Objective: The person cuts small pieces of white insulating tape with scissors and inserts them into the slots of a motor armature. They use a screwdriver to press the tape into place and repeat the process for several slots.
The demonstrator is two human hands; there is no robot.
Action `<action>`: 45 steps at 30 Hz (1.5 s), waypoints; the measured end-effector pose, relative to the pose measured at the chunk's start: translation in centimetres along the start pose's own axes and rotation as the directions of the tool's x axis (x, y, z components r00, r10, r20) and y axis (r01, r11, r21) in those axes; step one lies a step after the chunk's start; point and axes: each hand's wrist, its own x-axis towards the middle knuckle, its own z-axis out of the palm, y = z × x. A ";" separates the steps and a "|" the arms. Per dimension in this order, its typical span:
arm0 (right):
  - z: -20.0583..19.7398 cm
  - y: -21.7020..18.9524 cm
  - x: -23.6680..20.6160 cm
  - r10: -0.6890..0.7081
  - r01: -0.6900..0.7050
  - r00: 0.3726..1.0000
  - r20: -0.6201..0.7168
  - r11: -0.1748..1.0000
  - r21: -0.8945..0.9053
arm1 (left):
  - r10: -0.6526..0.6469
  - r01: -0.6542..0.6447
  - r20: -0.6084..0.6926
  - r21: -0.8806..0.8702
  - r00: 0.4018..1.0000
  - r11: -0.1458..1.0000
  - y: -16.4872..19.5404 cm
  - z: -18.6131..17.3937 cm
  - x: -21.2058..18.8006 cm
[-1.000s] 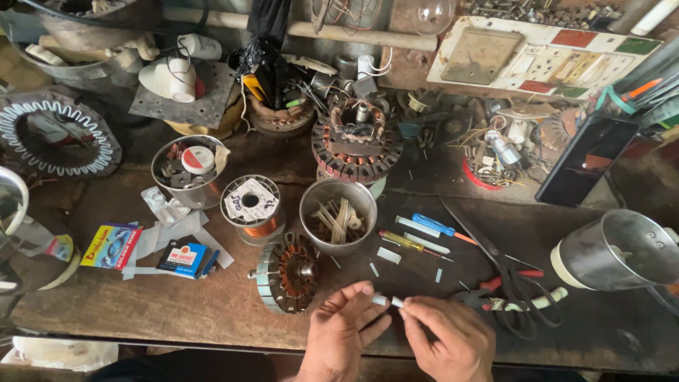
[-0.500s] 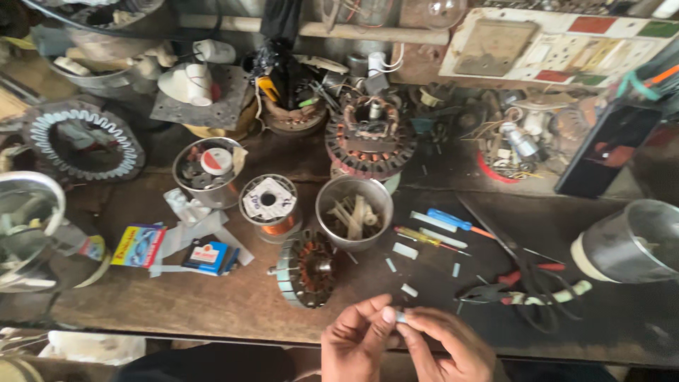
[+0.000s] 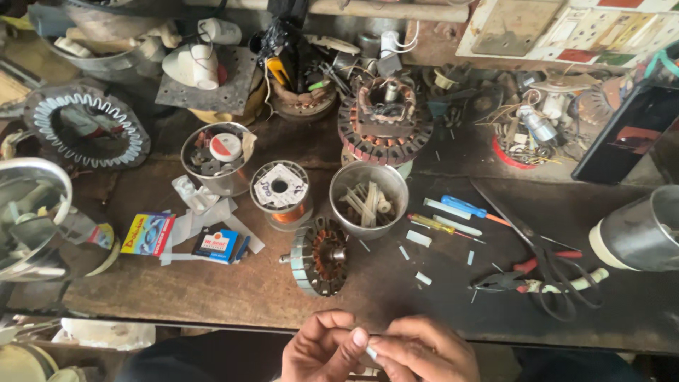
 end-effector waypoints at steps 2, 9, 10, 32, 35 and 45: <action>0.0 -0.4 0.2 -0.047 0.047 0.999 -0.011 0.999 -0.022 | -0.002 0.002 0.000 -0.035 1.000 0.999 0.9 -0.2 -0.5; 1.6 0.5 -2.2 0.466 -0.358 0.881 0.081 0.544 0.759 | 0.273 -0.273 -0.027 0.019 0.962 0.962 11.1 2.1 -4.4; 1.9 0.9 -2.6 0.452 -0.322 0.887 0.093 0.463 0.826 | 0.310 -0.316 -0.076 -0.104 0.948 0.943 12.6 2.6 -4.4; -1.8 0.3 -1.4 0.500 -0.264 0.860 -0.105 0.611 0.746 | 0.244 -0.698 0.726 0.424 0.643 0.578 14.7 1.2 1.6; -1.9 1.3 0.2 0.452 -0.198 0.883 -0.129 0.606 0.771 | 0.177 -0.682 0.789 0.367 0.588 0.633 15.2 1.8 1.8; -0.5 4.6 2.7 0.444 -0.216 0.894 -0.062 0.548 0.808 | 0.304 -0.720 0.725 0.368 0.618 0.588 14.8 1.4 1.8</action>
